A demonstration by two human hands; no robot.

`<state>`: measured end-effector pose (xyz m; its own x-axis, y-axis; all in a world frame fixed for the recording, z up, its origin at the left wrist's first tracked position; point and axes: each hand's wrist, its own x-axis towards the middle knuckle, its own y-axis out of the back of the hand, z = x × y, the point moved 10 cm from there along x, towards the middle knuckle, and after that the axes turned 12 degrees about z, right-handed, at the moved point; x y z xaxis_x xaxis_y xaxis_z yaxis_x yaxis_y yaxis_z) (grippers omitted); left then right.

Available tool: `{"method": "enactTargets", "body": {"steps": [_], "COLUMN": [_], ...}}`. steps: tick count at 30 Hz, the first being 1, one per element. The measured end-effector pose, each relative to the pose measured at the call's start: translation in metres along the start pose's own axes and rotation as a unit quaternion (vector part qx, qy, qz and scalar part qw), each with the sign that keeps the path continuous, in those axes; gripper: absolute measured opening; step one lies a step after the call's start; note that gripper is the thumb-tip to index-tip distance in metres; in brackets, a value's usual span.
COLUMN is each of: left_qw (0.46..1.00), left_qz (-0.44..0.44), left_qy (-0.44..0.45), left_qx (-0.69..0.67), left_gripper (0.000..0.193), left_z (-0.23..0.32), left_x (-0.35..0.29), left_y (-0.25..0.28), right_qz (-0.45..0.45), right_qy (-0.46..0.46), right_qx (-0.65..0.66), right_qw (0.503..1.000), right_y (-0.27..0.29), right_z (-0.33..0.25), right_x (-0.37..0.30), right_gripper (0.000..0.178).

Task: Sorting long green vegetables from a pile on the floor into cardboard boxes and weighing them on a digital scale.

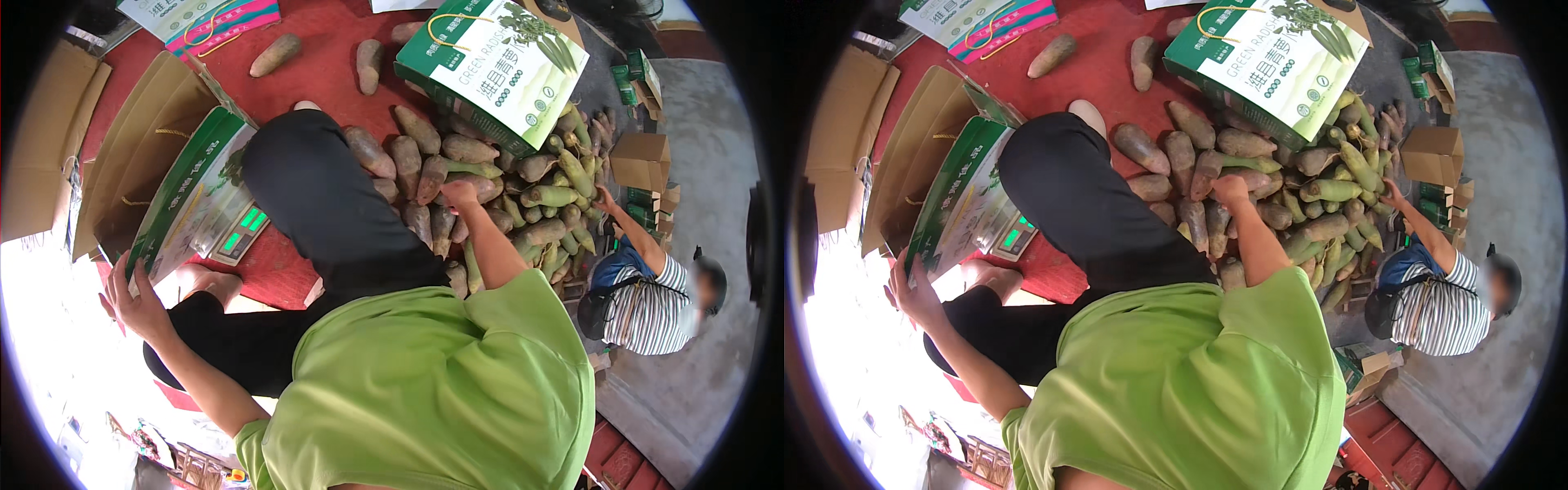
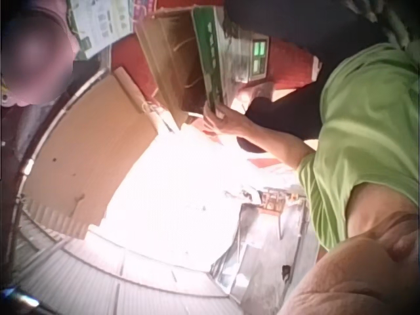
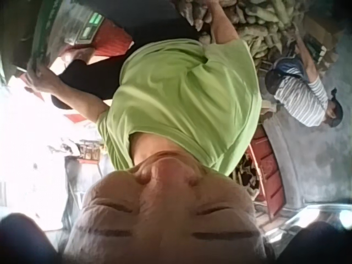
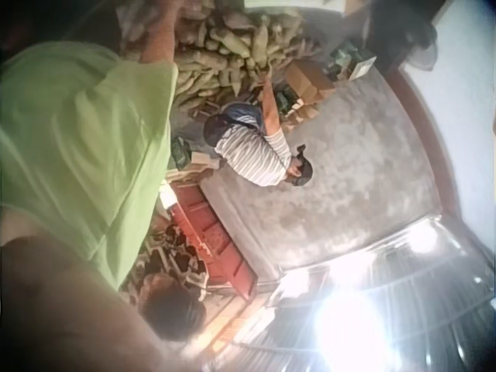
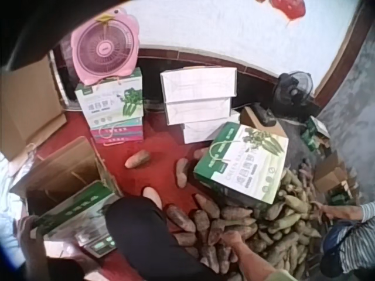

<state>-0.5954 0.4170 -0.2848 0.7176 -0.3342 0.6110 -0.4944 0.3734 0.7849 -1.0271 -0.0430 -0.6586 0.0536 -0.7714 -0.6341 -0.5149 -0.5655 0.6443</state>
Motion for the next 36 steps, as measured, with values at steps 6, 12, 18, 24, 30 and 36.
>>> {"method": "enactTargets", "body": {"steps": [6,12,18,24,30,36], "left_qw": [0.991,0.997,0.998,0.996,0.995,0.994], "left_qz": [0.011,0.014,0.027,0.021,0.018,0.019], "left_qy": [0.038,0.041,0.055,0.052,0.054,0.057], "left_qx": [-0.126,-0.069,-0.029,-0.068,-0.082,-0.095], "left_gripper": [0.017,0.013,0.012,0.008,0.005,0.005], "left_z": [0.005,0.015,-0.002,0.004,0.001,-0.002], "left_x": [0.001,0.004,-0.005,0.004,0.005,0.004], "left_y": [-0.015,-0.002,0.020,0.011,0.021,0.022], "right_qz": [0.223,0.281,0.226,0.143,-0.001,-0.113], "right_qy": [-0.051,-0.102,-0.135,-0.219,-0.168,0.326], "right_qx": [0.072,0.109,0.100,0.213,0.278,0.199], "right_qw": [0.971,0.948,0.959,0.941,0.946,0.917], "right_y": [-0.006,-0.016,-0.039,-0.031,-0.032,0.015], "right_z": [0.079,0.077,0.017,0.047,-0.012,-0.264], "right_x": [0.051,0.054,-0.003,0.025,-0.011,-0.099], "right_gripper": [0.056,0.064,0.047,0.014,0.017,0.044]}}
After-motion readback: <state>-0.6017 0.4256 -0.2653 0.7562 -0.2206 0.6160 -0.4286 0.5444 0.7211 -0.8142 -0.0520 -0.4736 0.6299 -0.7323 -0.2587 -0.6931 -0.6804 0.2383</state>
